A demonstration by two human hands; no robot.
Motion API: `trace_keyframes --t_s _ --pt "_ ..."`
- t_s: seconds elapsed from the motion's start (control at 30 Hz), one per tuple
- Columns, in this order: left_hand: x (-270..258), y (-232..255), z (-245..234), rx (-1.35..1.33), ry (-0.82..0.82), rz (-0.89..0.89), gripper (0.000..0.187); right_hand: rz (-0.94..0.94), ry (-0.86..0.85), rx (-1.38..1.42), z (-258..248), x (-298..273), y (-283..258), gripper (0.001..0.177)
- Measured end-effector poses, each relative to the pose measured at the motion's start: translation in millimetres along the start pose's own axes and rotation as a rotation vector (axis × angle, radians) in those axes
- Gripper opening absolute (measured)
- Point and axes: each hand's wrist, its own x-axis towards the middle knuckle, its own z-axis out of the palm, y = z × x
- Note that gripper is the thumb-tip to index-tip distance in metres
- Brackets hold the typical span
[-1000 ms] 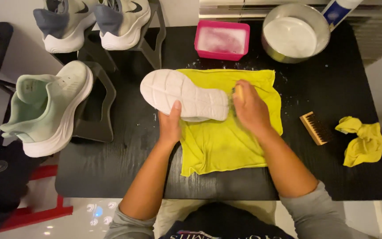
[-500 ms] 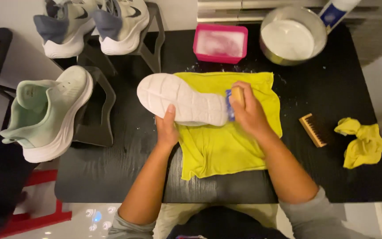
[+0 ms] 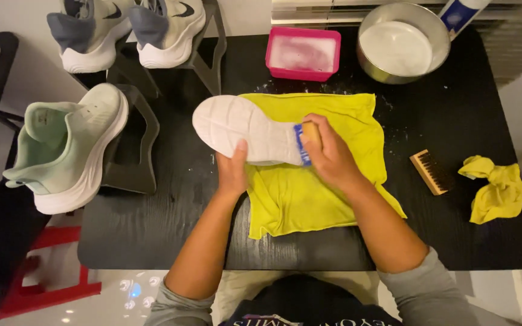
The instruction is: Cleaning the sole and upper of a white sneaker using a brush, soapy water, and a cloth.
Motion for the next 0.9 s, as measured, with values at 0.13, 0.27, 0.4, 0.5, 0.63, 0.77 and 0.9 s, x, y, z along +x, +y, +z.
trace_keyframes --t_s 0.13,0.27,0.4,0.5,0.63,0.77,0.9 --pt "-4 11 3 -0.012 -0.017 0.004 0.070 -0.017 0.032 -0.543 -23 6 21 0.034" --pt "3 20 7 -0.039 0.004 0.029 0.071 0.003 0.174 -0.272 -54 3 20 0.041" --pt "-3 -11 0 -0.053 0.034 -0.006 0.069 0.034 0.305 -0.101 -85 -16 16 0.064" --pt "-2 -37 -7 -0.036 0.032 0.016 0.071 0.124 0.385 -0.173 -116 -20 9 0.069" --pt "-6 -33 -7 -0.157 0.023 0.081 0.065 0.184 0.416 -0.251 -163 -17 66 0.057" --pt "-8 -23 -10 0.128 0.012 0.195 0.060 0.224 0.501 -0.322 -179 -19 124 0.046" --pt "-7 -95 -53 0.714 -0.007 0.709 0.028 0.130 0.561 -0.412 -188 -25 171 0.044"
